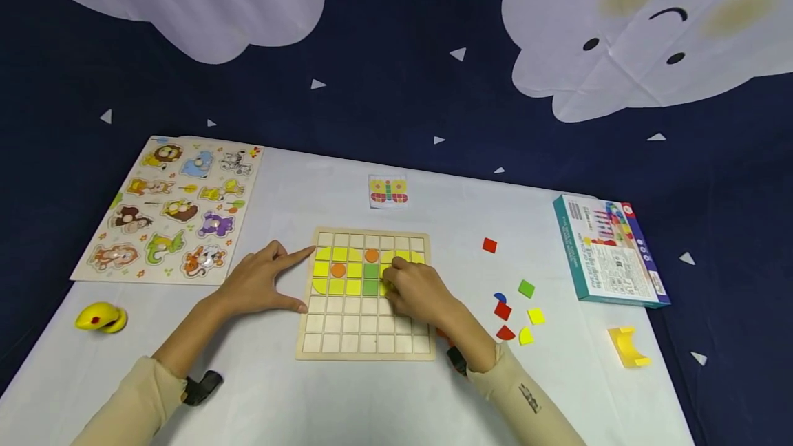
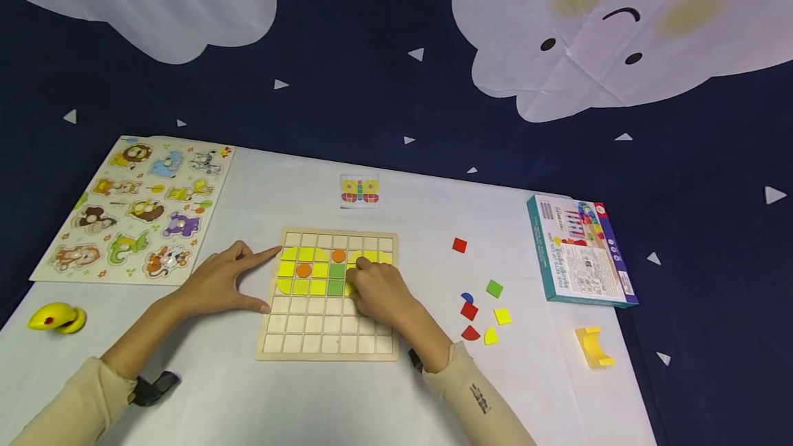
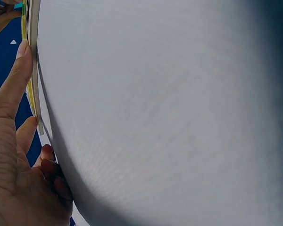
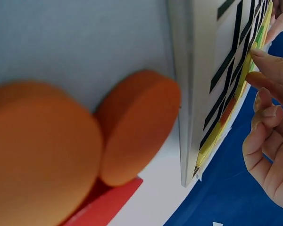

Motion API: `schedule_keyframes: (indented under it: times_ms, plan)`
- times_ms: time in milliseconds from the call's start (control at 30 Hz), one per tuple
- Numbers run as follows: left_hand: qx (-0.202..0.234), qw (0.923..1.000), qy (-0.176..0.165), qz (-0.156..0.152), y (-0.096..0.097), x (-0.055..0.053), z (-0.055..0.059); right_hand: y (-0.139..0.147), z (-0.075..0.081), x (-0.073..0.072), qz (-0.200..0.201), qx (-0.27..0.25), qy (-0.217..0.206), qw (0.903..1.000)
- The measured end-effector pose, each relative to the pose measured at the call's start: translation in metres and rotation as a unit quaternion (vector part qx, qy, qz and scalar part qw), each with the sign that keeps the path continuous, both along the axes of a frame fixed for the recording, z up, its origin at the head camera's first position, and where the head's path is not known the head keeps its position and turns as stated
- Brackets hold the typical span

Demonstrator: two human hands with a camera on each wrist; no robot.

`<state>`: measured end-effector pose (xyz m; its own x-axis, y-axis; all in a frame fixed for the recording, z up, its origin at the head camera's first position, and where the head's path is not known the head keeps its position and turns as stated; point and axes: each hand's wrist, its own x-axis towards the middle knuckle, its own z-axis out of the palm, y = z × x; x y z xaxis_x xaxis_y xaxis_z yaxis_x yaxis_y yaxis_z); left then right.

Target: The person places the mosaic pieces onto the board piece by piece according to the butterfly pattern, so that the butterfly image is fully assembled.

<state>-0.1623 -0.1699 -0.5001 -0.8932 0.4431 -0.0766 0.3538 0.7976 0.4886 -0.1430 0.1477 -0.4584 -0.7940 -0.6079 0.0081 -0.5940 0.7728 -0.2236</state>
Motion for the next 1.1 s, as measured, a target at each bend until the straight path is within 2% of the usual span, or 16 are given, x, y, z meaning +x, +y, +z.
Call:
schedule_keyframes:
  times_ms: [233, 500, 700, 933, 1100]
  plan:
    - [0.003, 1.0000, 0.000, 0.001, 0.000, 0.002, 0.001, 0.004, 0.004, 0.003, -0.001, 0.011, 0.005, 0.9999]
    - [-0.001, 1.0000, 0.005, -0.001, -0.001, 0.001, 0.000, 0.035, 0.007, 0.015, -0.023, -0.027, -0.003, 0.9994]
    - [-0.001, 1.0000, 0.009, -0.002, -0.001, 0.001, -0.001, 0.068, 0.009, 0.027, -0.070, -0.015, 0.006, 0.9974]
    - [0.001, 0.9999, 0.010, -0.002, -0.001, 0.002, -0.001, 0.111, 0.012, 0.042, -0.150, -0.016, -0.028, 0.9882]
    - [-0.001, 0.9999, 0.010, -0.002, 0.000, 0.001, 0.000, 0.144, 0.011, 0.052, -0.177, -0.023, -0.021, 0.9838]
